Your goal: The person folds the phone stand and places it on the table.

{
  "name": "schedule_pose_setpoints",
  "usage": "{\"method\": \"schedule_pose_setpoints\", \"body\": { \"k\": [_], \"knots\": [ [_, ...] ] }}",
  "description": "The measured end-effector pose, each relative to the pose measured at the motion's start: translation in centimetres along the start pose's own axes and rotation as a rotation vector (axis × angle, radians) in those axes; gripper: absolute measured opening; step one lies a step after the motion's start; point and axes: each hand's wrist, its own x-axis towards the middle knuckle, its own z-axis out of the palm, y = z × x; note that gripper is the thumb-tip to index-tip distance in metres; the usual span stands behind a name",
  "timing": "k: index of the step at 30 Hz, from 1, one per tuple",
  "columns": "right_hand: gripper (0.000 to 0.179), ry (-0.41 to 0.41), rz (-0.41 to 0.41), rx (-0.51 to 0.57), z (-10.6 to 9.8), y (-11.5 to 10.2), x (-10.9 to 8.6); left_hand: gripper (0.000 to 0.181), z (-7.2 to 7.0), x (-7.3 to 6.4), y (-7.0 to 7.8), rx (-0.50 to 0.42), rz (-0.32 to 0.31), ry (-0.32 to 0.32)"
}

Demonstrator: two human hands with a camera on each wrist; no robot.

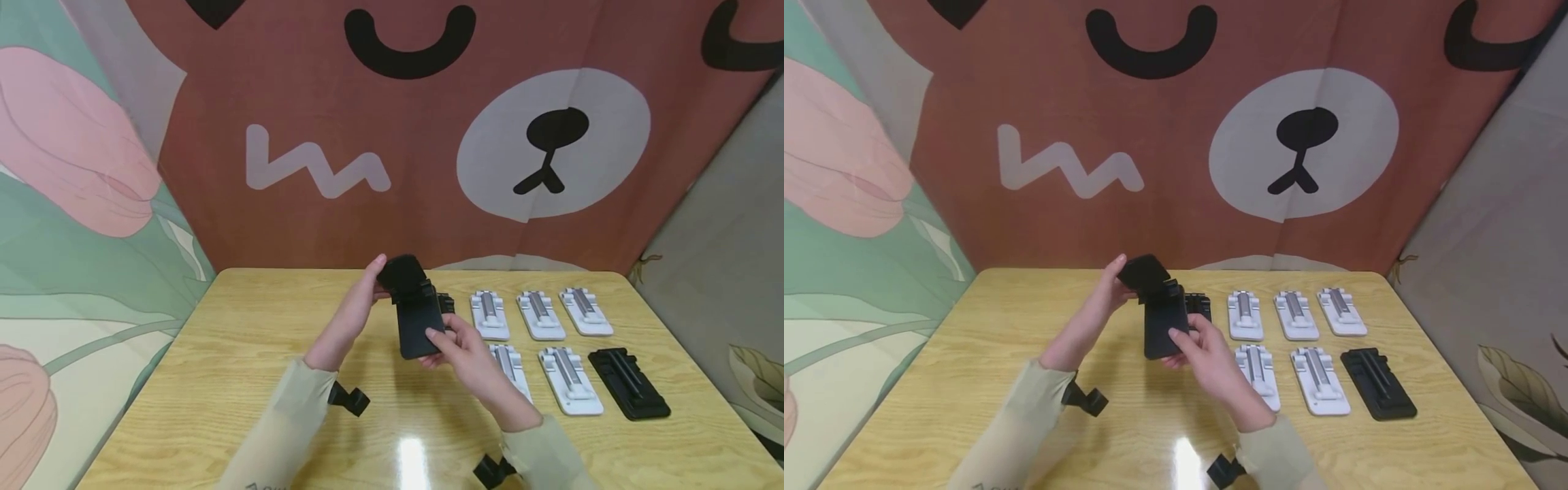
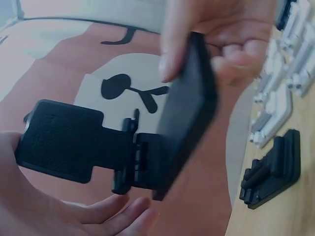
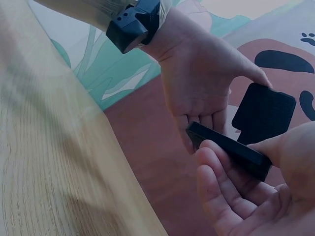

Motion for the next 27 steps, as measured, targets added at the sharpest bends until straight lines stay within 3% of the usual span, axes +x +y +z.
{"method": "schedule_pose_setpoints", "body": {
  "k": [6, 11, 17, 23, 27],
  "knots": [
    [0.033, 0.083, 0.024, 0.020, -0.2, -0.3, 0.4, 0.078, 1.3, -0.5, -0.9, 0.108, 0.004, 0.006],
    [0.032, 0.138, 0.026, 0.059, -0.7, -0.4, 0.8, 0.083, 2.5, -1.5, -2.4, 0.169, -0.007, -0.065],
    [0.034, 0.110, 0.006, 0.066, -1.5, -0.3, 1.0, 0.077, 3.2, -2.0, -3.7, 0.071, -0.012, -0.094],
    [0.037, 0.101, 0.034, 0.077, -1.6, -0.5, 0.9, 0.062, 3.3, -1.9, -3.6, -0.007, 0.055, -0.078],
    [0.047, 0.109, 0.063, 0.070, -1.7, -1.0, 1.1, 0.059, 3.2, -1.9, -3.5, -0.067, 0.065, -0.088]
  ]
}}
